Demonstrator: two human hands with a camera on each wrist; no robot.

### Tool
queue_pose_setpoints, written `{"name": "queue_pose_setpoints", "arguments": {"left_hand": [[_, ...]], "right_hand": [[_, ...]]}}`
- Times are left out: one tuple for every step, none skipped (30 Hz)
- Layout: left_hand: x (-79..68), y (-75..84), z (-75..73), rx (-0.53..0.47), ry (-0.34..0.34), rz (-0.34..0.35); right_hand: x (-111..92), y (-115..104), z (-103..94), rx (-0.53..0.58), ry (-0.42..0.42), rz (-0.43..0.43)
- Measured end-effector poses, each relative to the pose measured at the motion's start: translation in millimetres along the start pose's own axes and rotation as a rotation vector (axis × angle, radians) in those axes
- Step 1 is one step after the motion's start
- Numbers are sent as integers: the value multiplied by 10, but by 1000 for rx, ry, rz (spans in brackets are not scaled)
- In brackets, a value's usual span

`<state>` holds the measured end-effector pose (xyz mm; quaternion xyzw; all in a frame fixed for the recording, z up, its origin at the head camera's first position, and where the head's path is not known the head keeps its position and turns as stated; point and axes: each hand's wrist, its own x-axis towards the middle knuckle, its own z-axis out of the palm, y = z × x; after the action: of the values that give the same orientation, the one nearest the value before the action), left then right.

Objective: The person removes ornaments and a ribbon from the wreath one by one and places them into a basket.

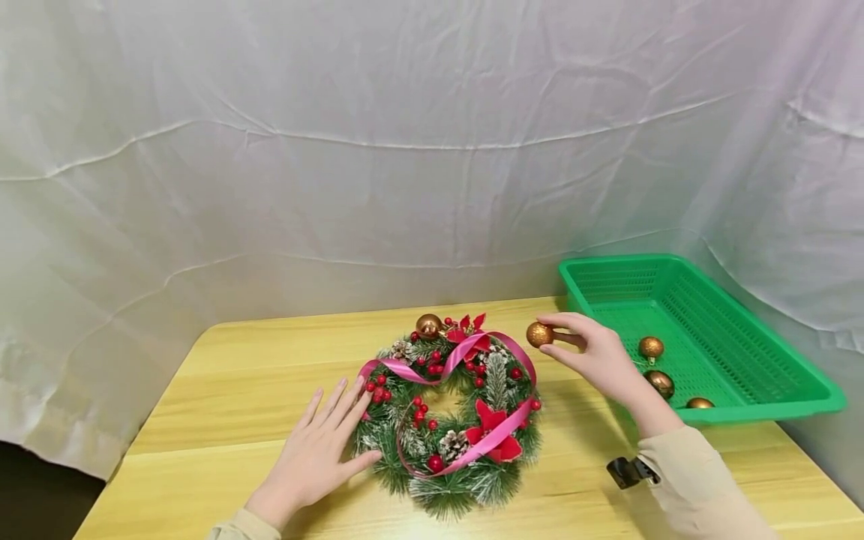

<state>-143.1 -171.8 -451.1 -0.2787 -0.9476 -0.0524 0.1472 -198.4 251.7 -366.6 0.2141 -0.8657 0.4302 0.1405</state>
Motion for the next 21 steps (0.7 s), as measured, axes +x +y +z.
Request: {"name": "queue_pose_setpoints", "arguments": {"left_hand": [[0, 0, 1, 1, 1, 0], [0, 1, 2, 0, 0, 0], [-1, 2, 2, -1, -1, 0], [-1, 3, 1, -3, -1, 0], [0, 4, -1, -6, -3, -2], [0, 5, -2, -8, -4, -2], [1, 6, -4, -10, -3, -3], [2, 7, -5, -13, -2, -3], [2, 8, -7, -14, -1, -3], [2, 8, -8, -15, 2, -2], [2, 8, -8, -15, 3, -2], [1, 9, -8, -16, 6, -1], [1, 9, -8, -16, 7, 0], [1, 9, -7, -16, 8, 0], [0, 8, -7, -16, 8, 0], [-1, 8, -7, -17, 8, 0], [-1, 8, -7, -17, 8, -1], [-1, 7, -6, -18, 7, -2], [-2, 7, -6, -17, 6, -3], [-2, 7, -7, -16, 5, -4], [-2, 7, -7, -17, 5, -5]], "right_hand": [[-29, 16, -33, -25, 2, 7], [-59, 29, -65, -49, 5, 13], [-85, 41, -97, -70, 9, 18], [-110, 51, -128, -82, 12, 24], [-134, 63, -158, -85, 14, 26], [-156, 75, -187, -86, 16, 26], [-179, 87, -217, -84, 19, 24], [-200, 98, -245, -74, 21, 24], [-217, 111, -271, -68, 26, 22], [-238, 121, -297, -63, 30, 24], [-257, 130, -320, -62, 35, 24], [-275, 140, -342, -69, 42, 26], [-293, 148, -363, -77, 48, 30], [-311, 154, -381, -84, 57, 37], [-327, 161, -399, -93, 65, 45], [-342, 170, -418, -102, 70, 49], [-354, 178, -437, -111, 75, 53], [-367, 189, -457, -119, 79, 59], [-379, 200, -478, -126, 84, 64], [-392, 212, -500, -132, 86, 72], [-403, 223, -524, -142, 87, 75]]}}
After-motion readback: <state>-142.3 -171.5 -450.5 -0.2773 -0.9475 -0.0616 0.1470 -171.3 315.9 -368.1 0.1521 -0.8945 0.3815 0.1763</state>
